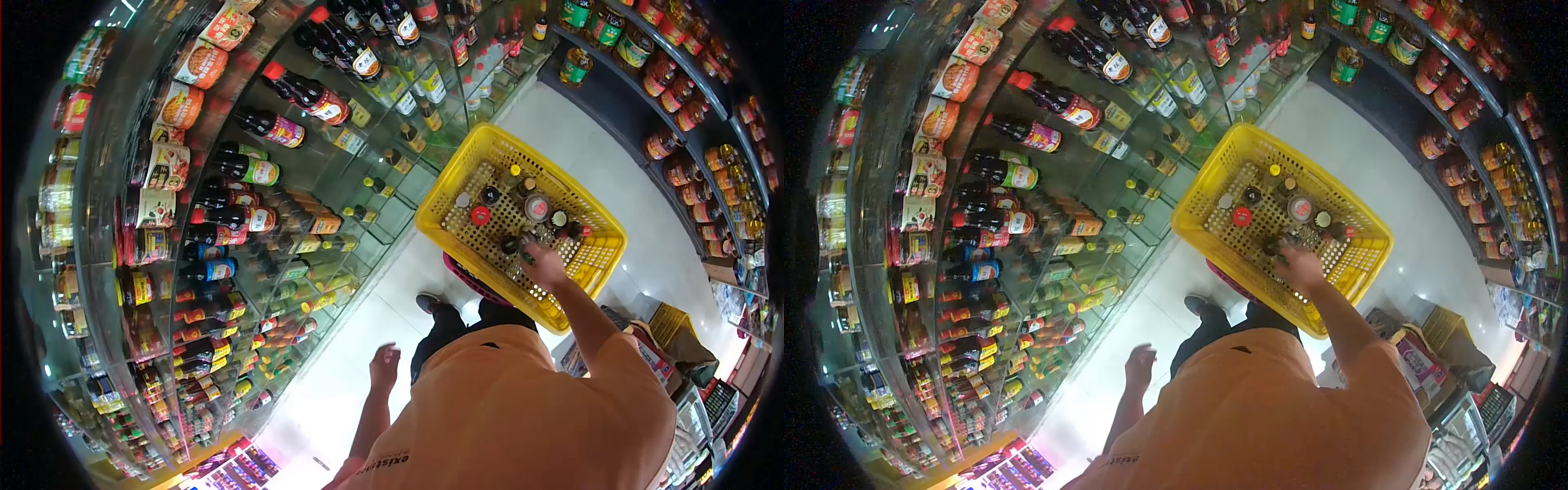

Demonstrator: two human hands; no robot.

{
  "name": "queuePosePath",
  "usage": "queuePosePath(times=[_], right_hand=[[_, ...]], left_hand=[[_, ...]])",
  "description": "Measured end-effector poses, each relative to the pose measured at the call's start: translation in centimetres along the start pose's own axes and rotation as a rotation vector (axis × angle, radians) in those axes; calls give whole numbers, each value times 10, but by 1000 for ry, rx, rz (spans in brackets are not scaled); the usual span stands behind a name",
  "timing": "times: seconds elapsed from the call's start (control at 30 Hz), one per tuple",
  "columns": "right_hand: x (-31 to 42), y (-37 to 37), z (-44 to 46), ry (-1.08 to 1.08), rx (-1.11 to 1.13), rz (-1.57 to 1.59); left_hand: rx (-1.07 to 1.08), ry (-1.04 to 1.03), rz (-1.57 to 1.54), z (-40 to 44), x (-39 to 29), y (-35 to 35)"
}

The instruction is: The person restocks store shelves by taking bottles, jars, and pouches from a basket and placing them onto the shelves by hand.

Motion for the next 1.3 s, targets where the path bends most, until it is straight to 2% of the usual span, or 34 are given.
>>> queuePosePath(times=[0.03, 0.1, 0.17, 0.2, 0.23, 0.3, 0.37, 0.4, 0.43, 0.47, 0.5, 0.53, 0.57, 0.6, 0.67, 0.7, 0.73, 0.8, 0.87, 0.9, 1.0, 1.07, 1.13, 1.17, 1.23, 1.3], right_hand=[[24, 18, 5, 5, -2, -2], [79, 21, 13, 141, 328, 67], [145, 44, 17, 335, 290, 220], [161, 43, 18, 340, 287, 220], [180, 40, 15, 393, 343, 306], [210, 29, 9, 458, 441, 448], [221, 27, 10, 480, 442, 680], [212, 22, 13, 483, 440, 681], [185, 12, 22, 332, 401, 799], [153, 0, 32, 178, 361, 913], [102, -10, 47, 109, 221, 807], [56, -12, 65, 40, 86, 699], [27, 15, 75, -396, 183, 465], [-52, -17, 94, -198, -63, 178], [-78, 3, 112, -450, -2, 68], [-87, -1, 119, -436, 8, 2], [-103, -8, 130, -410, 18, -65], [-179, -90, 163, -86, 261, -403], [-158, -65, 163, -419, 325, 28], [-157, -81, 167, -379, 348, 28], [-197, -115, 179, -278, 425, -451], [-194, -113, 177, -341, 371, -395], [-180, -90, 161, -732, 155, 66], [-174, -85, 162, -708, 169, 62], [-165, -79, 164, -540, 267, -171], [-180, -89, 160, -491, 240, -266]], left_hand=[[-12, -50, 27, 3, -58, 1], [12, -368, -57, 19, -120, -12], [0, -544, 83, 9, -217, -15], [-38, -645, 163, -2, -256, -16], [-42, -648, 162, -3, -269, -19], [106, -692, 117, -5, -285, -34], [160, -665, 196, -8, -276, -37], [124, -420, -8, -14, -279, -22], [89, -170, -208, -19, -267, -13], [44, -237, -338, -22, -257, -2], [-81, -268, -225, -17, -233, 9], [-113, -184, -318, -19, -212, 18], [-149, -102, -413, -21, -192, 24], [-160, -94, -415, -23, -177, 26], [-251, -76, -634, -30, -143, 33], [-279, -68, -641, -33, -134, 36], [-292, -60, -688, -36, -126, 37], [-359, -42, -754, -46, -114, 43], [-362, -27, -804, -51, -108, 47], [-406, -19, -816, -55, -106, 52], [-414, 12, -833, -64, -100, 54], [-458, 46, -856, -69, -92, 59], [-498, 78, -884, -71, -85, 65], [-512, 107, -902, -72, -80, 69], [-542, 145, -930, -74, -73, 78], [-566, 140, -955, -73, -73, 87]])
Point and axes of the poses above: each hand's wrist, its own z-axis towards the middle knuckle, its own y-axis out of the back of the hand, x = y × z, the point moved 8 cm from there along z, towards the middle knuckle
